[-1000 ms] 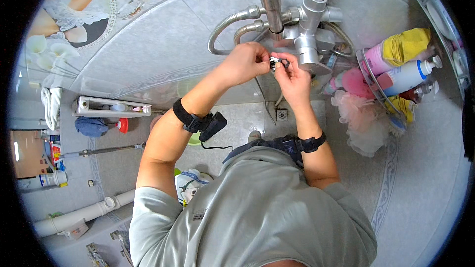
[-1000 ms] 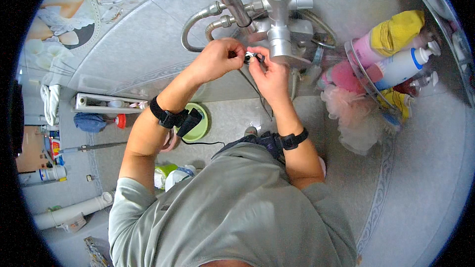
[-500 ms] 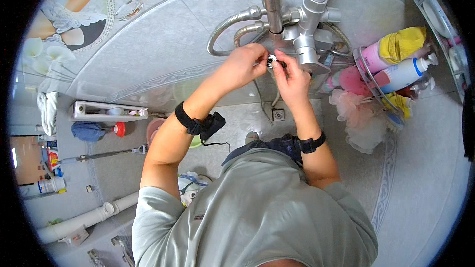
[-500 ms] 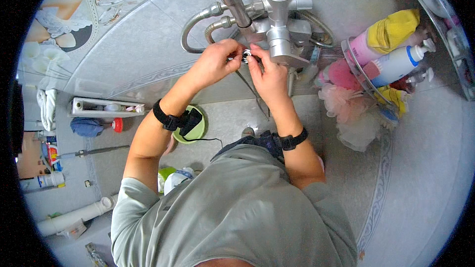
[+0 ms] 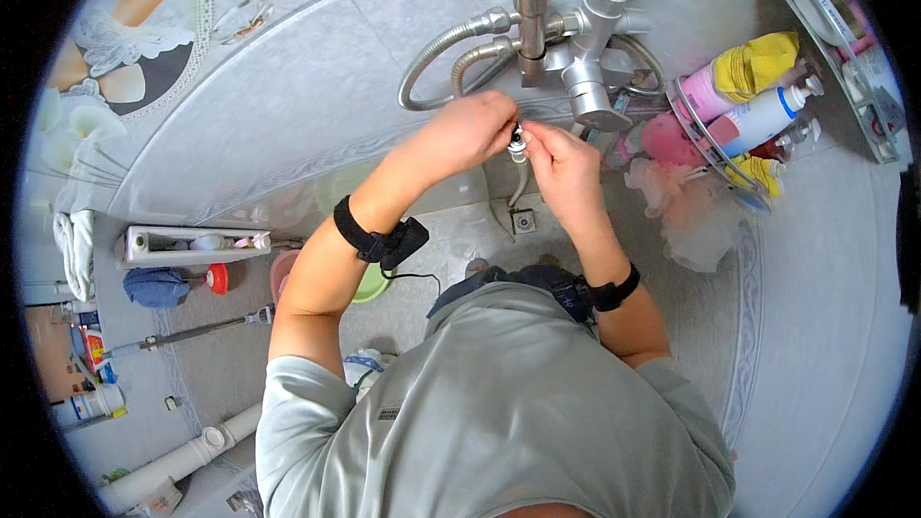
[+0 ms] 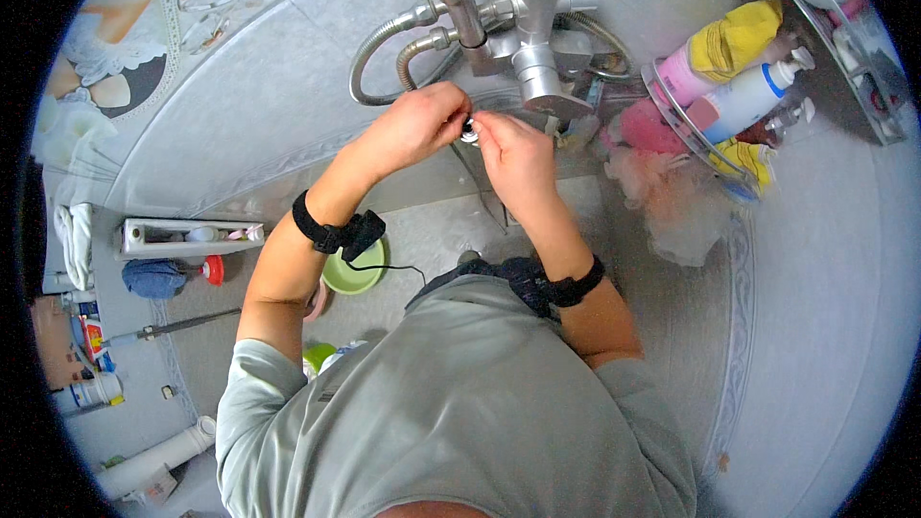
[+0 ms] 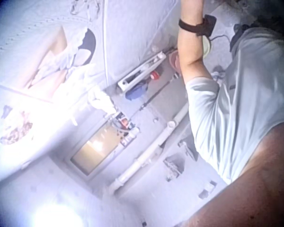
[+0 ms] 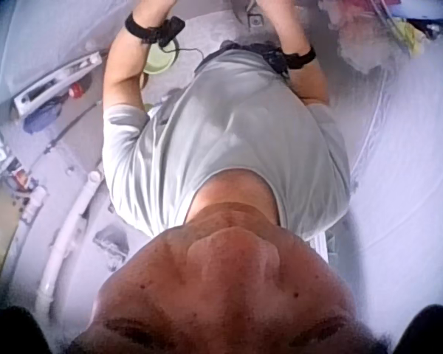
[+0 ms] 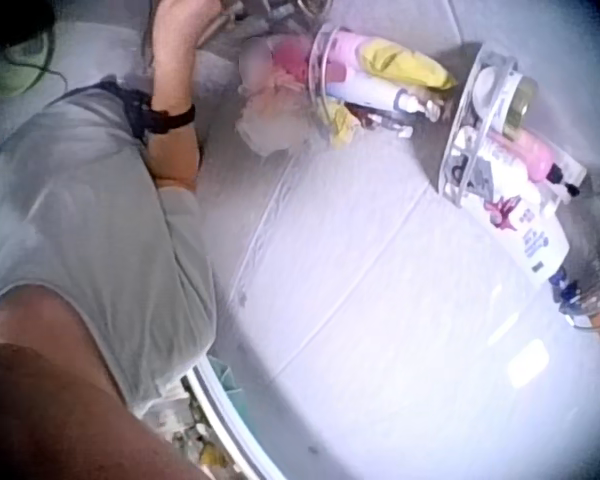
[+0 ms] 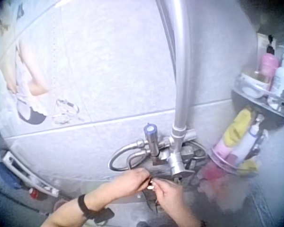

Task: The person disassembles a shower faucet fitting by hand, cleans the internal components with a cloth, and then reassembles the pieces onto the faucet body.

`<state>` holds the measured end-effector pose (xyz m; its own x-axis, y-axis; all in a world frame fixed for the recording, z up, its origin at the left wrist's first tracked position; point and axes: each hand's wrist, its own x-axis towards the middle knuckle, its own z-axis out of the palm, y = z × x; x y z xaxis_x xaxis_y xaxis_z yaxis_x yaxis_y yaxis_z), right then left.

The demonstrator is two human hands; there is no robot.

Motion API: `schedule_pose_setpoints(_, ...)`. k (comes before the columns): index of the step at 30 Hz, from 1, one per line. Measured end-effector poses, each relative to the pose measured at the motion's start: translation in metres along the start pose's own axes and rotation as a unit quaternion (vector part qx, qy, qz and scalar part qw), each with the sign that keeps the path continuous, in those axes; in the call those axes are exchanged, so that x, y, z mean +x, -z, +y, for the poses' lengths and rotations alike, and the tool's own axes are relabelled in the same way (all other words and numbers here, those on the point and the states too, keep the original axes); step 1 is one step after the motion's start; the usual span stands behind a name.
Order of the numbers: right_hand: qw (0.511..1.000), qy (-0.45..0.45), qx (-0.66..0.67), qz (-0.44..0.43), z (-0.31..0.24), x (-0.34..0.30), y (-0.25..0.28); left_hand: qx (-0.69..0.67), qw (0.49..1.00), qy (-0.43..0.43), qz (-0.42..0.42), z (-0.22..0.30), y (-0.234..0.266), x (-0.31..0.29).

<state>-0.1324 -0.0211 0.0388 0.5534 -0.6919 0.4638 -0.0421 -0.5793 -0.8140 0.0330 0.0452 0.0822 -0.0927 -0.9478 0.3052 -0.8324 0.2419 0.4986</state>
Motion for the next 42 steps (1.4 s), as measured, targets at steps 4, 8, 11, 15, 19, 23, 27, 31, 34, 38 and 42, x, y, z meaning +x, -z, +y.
schedule_pose_setpoints(4,0.997,-0.042,0.054,0.043,0.002,0.000,-0.007,-0.106,0.993,0.057,-0.002,-0.011,0.001,-0.006)
schedule_pose_setpoints(8,0.998,-0.019,0.003,0.064,0.003,-0.004,-0.006,-0.287,0.946,0.148,-0.001,-0.006,-0.005,-0.013)
schedule_pose_setpoints(11,0.989,0.056,-0.104,0.092,0.006,-0.003,-0.009,-0.201,0.971,0.131,-0.014,0.000,-0.009,-0.009)
schedule_pose_setpoints(15,0.991,-0.110,-0.024,0.074,0.009,-0.008,-0.011,-0.211,0.970,0.094,0.073,0.009,-0.018,-0.009)
schedule_pose_setpoints(19,0.993,-0.103,0.020,0.050,0.009,-0.008,-0.001,-0.198,0.971,0.088,0.097,0.008,-0.024,-0.007)
schedule_pose_setpoints(23,0.997,-0.021,-0.057,0.040,-0.007,-0.005,0.010,-0.162,0.977,0.070,0.115,0.009,-0.030,-0.006)
schedule_pose_setpoints(27,0.992,0.020,-0.108,0.065,-0.005,-0.002,0.010,-0.137,0.984,0.060,0.101,0.011,-0.027,-0.004)
schedule_pose_setpoints(31,0.996,-0.015,-0.062,0.068,-0.018,-0.002,0.006,-0.130,0.984,0.046,0.116,0.012,-0.028,-0.007)
schedule_pose_setpoints(34,0.996,-0.014,-0.051,0.066,-0.013,-0.003,0.003,-0.137,0.982,0.049,0.119,0.011,-0.029,-0.008)
schedule_pose_setpoints(38,0.996,-0.019,-0.047,0.073,-0.016,-0.002,0.001,-0.093,0.988,0.020,0.120,0.012,-0.027,-0.006)
schedule_pose_setpoints(42,0.995,-0.038,-0.070,0.062,-0.015,-0.001,0.001,-0.060,0.994,0.008,0.092,0.011,-0.023,-0.003)
